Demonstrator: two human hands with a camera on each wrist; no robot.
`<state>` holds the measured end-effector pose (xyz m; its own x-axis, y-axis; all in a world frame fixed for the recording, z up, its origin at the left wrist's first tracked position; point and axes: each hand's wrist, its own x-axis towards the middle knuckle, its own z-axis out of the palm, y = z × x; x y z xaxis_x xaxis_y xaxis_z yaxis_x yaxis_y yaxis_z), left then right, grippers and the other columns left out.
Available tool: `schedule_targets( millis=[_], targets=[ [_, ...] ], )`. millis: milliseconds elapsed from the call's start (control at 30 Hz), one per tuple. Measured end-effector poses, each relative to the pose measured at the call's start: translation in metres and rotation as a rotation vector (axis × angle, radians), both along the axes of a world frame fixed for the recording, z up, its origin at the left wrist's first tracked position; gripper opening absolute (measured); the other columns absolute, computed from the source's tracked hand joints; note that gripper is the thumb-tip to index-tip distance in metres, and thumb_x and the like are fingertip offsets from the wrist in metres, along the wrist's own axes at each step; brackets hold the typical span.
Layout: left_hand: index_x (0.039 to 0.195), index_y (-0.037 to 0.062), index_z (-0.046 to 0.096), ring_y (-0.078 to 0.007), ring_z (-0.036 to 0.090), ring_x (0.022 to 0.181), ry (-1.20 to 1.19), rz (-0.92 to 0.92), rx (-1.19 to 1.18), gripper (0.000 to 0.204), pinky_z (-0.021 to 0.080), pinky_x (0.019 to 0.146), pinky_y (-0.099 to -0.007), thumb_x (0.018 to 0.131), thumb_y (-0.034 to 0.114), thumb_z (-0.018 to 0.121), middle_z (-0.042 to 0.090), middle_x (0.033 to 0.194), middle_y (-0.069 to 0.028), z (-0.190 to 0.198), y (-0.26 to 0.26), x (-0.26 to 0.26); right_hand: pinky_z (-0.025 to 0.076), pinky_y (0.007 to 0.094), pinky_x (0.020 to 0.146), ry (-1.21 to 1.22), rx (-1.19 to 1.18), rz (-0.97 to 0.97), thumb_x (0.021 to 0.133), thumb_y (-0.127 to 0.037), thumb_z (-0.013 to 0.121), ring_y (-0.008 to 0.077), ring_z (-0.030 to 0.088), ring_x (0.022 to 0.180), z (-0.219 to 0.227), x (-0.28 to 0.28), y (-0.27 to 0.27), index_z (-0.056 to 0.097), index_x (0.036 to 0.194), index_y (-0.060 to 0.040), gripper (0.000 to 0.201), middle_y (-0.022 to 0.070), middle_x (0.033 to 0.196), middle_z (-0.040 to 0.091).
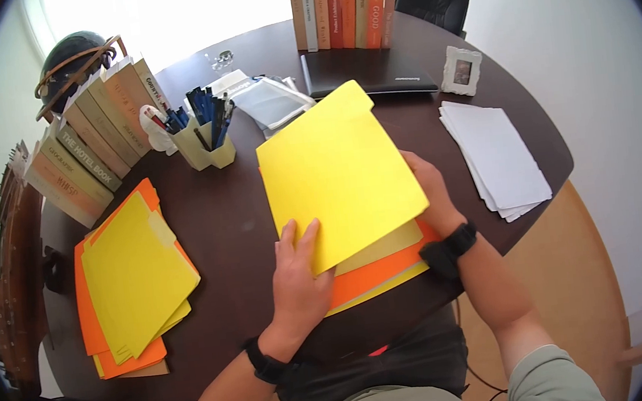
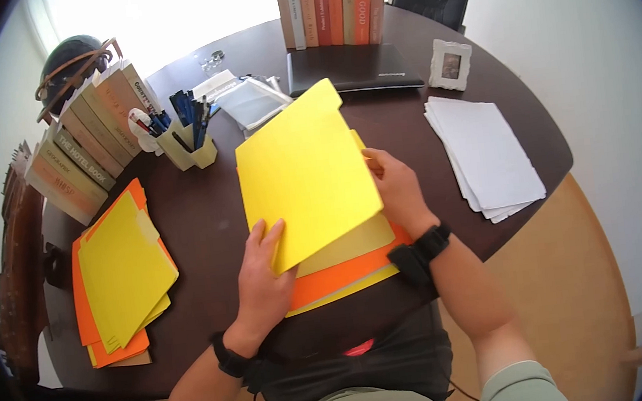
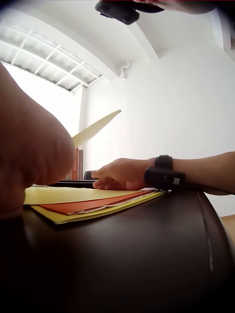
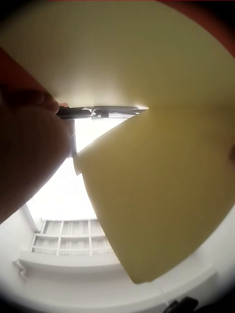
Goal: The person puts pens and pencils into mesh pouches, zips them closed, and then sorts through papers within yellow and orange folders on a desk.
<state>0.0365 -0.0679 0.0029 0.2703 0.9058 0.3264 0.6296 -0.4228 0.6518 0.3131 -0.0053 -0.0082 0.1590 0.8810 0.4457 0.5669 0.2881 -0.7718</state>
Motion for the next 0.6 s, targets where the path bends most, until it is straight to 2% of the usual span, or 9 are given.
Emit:
schedule_targets(
  millis=[133,200,300,433,533,600],
  targets=[
    [0.14,0.0054,0.061,-0.0454,0.05,0.139,0.075,-0.015,0.019,0.059,0.039,0.118,-0.0466,0.084,0.013,0.079,0.046,0.153,-0.0297,-0.001,0.0,0.001,0.057,0.029,0.083,0.374,-0.112,0.1,0.104,-0.019,0.063,0.0177,0.074,0.096,-0.011,0.009,0.004,0.063,0.131,0.0047,0.036,0.0141,0.111,0.077],
    [0.138,0.0062,0.063,-0.045,0.05,0.139,0.101,-0.031,0.028,0.059,0.037,0.121,-0.0482,0.083,0.015,0.08,0.047,0.153,-0.0298,-0.001,0.0,0.001,0.057,0.0274,0.081,0.484,-0.179,0.103,0.105,-0.017,0.062,0.0151,0.073,0.094,0.006,0.006,-0.003,0.062,0.132,0.005,0.034,0.012,0.109,0.076],
    [0.136,0.0068,0.065,-0.0445,0.051,0.138,0.116,-0.044,0.019,0.058,0.034,0.123,-0.0496,0.081,0.017,0.082,0.049,0.152,-0.0297,-0.001,0.0,0.0,0.057,0.0261,0.08,0.603,-0.24,0.075,0.107,-0.015,0.059,0.0125,0.072,0.092,0.024,0.002,-0.011,0.06,0.133,0.0053,0.033,0.0105,0.109,0.075],
    [0.135,0.0066,0.066,-0.044,0.052,0.138,0.137,-0.049,0.025,0.058,0.034,0.123,-0.0495,0.08,0.018,0.083,0.049,0.151,-0.0293,-0.001,0.001,0.001,0.058,0.0265,0.081,0.997,-0.267,0.155,0.108,-0.018,0.055,0.0129,0.071,0.095,0.022,0.007,-0.011,0.055,0.139,0.0061,0.039,0.0105,0.116,0.072],
    [0.134,0.0063,0.066,-0.0439,0.052,0.137,0.137,-0.047,0.028,0.059,0.035,0.122,-0.0493,0.079,0.019,0.084,0.05,0.151,-0.0289,0.001,0.001,0.002,0.058,0.0267,0.084,1.062,-0.319,0.269,0.108,-0.02,0.056,0.0142,0.071,0.096,0.032,0.004,-0.017,0.055,0.139,0.0076,0.041,0.0113,0.116,0.072],
    [0.133,0.006,0.067,-0.0441,0.053,0.136,0.133,-0.044,0.033,0.059,0.035,0.122,-0.0491,0.079,0.02,0.085,0.05,0.151,-0.0289,0.001,0.001,0.003,0.058,0.0272,0.086,0.94,-0.403,0.338,0.106,-0.018,0.058,0.0152,0.072,0.098,0.031,0.008,-0.017,0.056,0.138,0.0088,0.042,0.0124,0.118,0.071]
  ],
)
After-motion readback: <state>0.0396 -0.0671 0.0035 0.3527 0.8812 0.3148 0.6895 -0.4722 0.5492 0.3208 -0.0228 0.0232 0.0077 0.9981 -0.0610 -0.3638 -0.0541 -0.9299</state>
